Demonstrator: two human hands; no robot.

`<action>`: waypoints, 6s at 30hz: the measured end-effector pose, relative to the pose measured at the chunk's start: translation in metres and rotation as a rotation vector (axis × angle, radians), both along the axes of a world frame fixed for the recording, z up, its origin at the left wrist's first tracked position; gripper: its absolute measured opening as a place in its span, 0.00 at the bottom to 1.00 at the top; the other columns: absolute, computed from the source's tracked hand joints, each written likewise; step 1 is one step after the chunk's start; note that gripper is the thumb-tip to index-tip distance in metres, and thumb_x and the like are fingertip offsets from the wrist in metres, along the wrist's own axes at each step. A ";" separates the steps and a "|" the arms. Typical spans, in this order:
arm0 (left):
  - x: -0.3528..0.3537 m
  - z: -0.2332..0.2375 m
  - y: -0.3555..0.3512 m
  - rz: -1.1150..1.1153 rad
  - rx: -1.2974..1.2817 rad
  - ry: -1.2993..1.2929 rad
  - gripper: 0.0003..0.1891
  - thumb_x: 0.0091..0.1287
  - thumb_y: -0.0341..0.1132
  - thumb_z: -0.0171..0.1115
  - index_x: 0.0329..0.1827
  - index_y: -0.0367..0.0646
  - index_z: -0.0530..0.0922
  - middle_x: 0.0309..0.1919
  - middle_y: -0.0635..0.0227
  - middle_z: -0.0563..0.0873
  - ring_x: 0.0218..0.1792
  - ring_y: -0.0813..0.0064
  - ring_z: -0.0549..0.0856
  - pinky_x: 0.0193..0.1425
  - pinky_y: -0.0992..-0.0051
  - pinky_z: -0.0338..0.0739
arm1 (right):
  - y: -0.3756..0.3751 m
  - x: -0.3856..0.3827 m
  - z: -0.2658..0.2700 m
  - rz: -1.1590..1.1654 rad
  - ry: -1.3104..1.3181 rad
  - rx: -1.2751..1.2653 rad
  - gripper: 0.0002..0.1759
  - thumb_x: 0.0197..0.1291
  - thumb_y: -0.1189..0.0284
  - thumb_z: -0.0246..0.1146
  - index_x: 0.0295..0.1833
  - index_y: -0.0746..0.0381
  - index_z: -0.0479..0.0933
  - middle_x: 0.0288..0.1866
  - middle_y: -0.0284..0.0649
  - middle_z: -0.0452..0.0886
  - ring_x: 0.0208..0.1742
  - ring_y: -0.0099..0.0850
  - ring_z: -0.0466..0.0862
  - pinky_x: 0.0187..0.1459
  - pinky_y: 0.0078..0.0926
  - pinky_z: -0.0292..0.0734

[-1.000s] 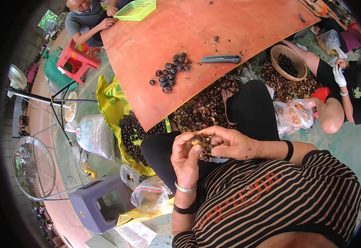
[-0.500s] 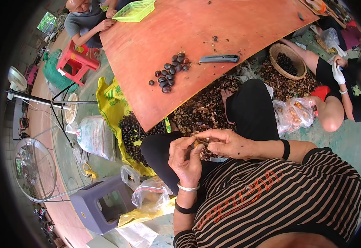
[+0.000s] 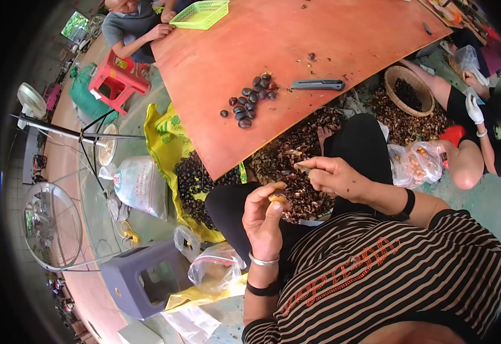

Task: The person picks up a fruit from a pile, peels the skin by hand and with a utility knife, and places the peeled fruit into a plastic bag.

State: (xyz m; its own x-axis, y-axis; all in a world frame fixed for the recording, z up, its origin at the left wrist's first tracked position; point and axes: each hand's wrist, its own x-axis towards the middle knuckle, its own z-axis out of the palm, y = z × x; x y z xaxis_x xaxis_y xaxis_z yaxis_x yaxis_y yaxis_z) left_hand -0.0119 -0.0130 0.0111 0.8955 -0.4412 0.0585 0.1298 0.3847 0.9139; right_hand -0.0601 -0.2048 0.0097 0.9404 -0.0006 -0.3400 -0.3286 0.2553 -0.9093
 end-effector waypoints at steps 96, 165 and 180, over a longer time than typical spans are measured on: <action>-0.003 -0.004 -0.002 0.049 -0.004 0.141 0.16 0.61 0.29 0.65 0.50 0.40 0.72 0.41 0.69 0.80 0.38 0.78 0.80 0.46 0.77 0.79 | 0.021 0.002 0.026 0.250 -0.277 -0.222 0.26 0.65 0.70 0.56 0.67 0.64 0.63 0.47 0.38 0.80 0.46 0.23 0.77 0.50 0.20 0.72; 0.008 -0.007 -0.012 -0.265 -0.115 0.232 0.11 0.62 0.29 0.64 0.45 0.39 0.74 0.37 0.64 0.80 0.33 0.76 0.80 0.38 0.79 0.76 | -0.003 -0.002 -0.005 0.078 -0.057 0.020 0.24 0.65 0.68 0.57 0.65 0.63 0.68 0.27 0.26 0.72 0.23 0.11 0.65 0.23 0.10 0.61; 0.007 0.001 -0.012 -0.097 0.047 0.098 0.14 0.57 0.19 0.64 0.45 0.39 0.75 0.43 0.69 0.79 0.43 0.81 0.78 0.48 0.81 0.75 | -0.002 -0.003 0.018 0.293 -0.341 -0.300 0.29 0.59 0.71 0.60 0.67 0.62 0.65 0.35 0.32 0.78 0.35 0.20 0.75 0.38 0.20 0.71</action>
